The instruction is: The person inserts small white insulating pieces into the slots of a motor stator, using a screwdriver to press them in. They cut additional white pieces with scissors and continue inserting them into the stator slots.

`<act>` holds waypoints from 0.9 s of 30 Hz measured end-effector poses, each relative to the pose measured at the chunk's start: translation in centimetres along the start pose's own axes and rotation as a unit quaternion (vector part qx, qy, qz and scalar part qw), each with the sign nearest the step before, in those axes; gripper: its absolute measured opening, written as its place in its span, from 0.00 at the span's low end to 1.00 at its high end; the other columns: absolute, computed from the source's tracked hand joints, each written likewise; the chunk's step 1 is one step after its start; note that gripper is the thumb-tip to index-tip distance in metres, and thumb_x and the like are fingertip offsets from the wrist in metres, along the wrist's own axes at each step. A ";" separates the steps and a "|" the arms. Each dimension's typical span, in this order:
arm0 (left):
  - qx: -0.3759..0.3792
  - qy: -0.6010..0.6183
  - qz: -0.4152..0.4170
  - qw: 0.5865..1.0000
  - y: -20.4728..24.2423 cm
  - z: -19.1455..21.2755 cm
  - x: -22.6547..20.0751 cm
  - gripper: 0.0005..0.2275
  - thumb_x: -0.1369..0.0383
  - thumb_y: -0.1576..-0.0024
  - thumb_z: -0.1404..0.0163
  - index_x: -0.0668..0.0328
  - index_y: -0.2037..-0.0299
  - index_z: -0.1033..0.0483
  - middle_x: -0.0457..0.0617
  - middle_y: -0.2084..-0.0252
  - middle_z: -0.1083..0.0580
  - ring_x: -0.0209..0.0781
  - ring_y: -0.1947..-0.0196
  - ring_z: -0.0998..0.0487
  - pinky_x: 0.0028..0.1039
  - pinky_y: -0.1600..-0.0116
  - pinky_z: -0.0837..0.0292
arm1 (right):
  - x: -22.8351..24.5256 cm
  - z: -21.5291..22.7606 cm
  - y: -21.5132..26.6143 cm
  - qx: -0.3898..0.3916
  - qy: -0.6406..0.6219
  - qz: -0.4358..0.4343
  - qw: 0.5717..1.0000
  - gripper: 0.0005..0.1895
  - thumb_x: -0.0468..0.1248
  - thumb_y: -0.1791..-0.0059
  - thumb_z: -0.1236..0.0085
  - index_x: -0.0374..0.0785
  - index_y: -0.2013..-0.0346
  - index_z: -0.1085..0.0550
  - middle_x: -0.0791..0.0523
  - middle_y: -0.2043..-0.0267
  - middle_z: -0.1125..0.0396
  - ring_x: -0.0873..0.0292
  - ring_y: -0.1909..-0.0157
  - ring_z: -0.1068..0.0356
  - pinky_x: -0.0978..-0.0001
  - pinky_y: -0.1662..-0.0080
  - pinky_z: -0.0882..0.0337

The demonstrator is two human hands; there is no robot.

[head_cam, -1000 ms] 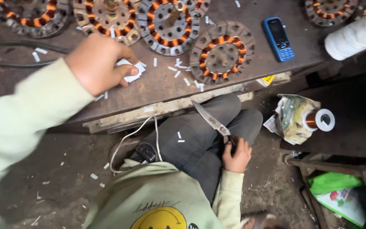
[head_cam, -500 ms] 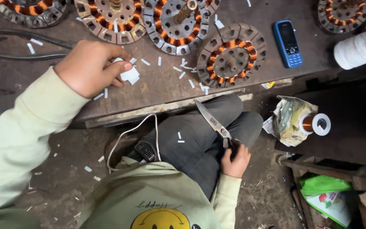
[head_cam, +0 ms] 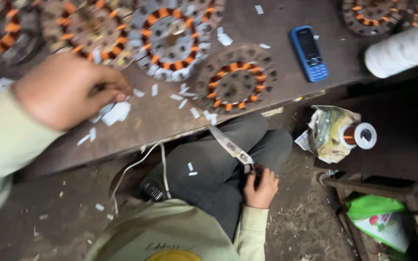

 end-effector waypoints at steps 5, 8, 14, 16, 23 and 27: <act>-0.157 0.038 -0.038 0.986 -4.1 6.4 -5.8 0.08 0.72 0.40 0.44 0.62 0.53 0.19 0.57 0.65 0.22 0.47 0.71 0.19 0.33 0.65 0.27 | 0.1 -0.3 -1.2 -0.003 0.004 -0.011 1.000 0.13 0.39 0.55 0.42 0.42 0.56 0.24 0.51 0.60 0.31 0.44 0.56 0.35 0.53 0.54 0.37; -0.112 0.112 -0.113 0.981 -10.0 6.6 -8.6 0.08 0.74 0.41 0.45 0.62 0.53 0.20 0.55 0.62 0.21 0.50 0.66 0.19 0.35 0.60 0.27 | -0.2 -0.3 -1.9 0.004 -0.007 -0.017 1.000 0.13 0.39 0.56 0.42 0.43 0.58 0.23 0.52 0.62 0.31 0.46 0.56 0.35 0.55 0.54 0.38; 0.099 -0.117 -0.295 0.943 -19.8 -0.6 -12.5 0.20 0.81 0.59 0.46 0.56 0.55 0.19 0.55 0.57 0.22 0.59 0.56 0.20 0.43 0.54 0.25 | -0.2 -0.2 -3.6 0.025 -0.031 -0.048 0.998 0.11 0.40 0.58 0.41 0.44 0.61 0.23 0.54 0.64 0.30 0.48 0.58 0.35 0.57 0.54 0.37; 0.160 -0.177 -0.255 0.937 -22.1 -2.3 -12.4 0.20 0.81 0.57 0.46 0.52 0.54 0.20 0.52 0.57 0.22 0.57 0.56 0.20 0.44 0.54 0.25 | -0.4 -0.2 -4.1 0.024 -0.035 -0.050 0.998 0.12 0.39 0.58 0.40 0.44 0.61 0.23 0.54 0.63 0.30 0.47 0.58 0.34 0.57 0.54 0.37; 0.310 -0.308 -0.167 0.884 -25.4 -4.5 -11.8 0.07 0.71 0.49 0.43 0.55 0.61 0.20 0.52 0.60 0.21 0.55 0.56 0.20 0.43 0.55 0.24 | -1.6 -0.8 -4.3 -0.012 -0.131 -0.073 0.989 0.11 0.32 0.58 0.46 0.41 0.62 0.24 0.54 0.61 0.26 0.48 0.57 0.31 0.59 0.51 0.33; 0.297 -0.301 -0.170 0.890 -24.9 -4.2 -12.0 0.07 0.72 0.47 0.43 0.57 0.60 0.20 0.53 0.60 0.21 0.55 0.57 0.20 0.43 0.55 0.25 | -2.1 -0.3 -3.9 0.000 -0.169 -0.112 0.979 0.14 0.27 0.59 0.50 0.40 0.61 0.24 0.51 0.62 0.28 0.48 0.56 0.28 0.59 0.50 0.29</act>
Point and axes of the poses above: each hand's wrist, its own y-axis away from the middle knuckle, its own z-axis out of the back of the hand, x = y × z, the point moved 5 cm from there along -y, towards the middle knuckle
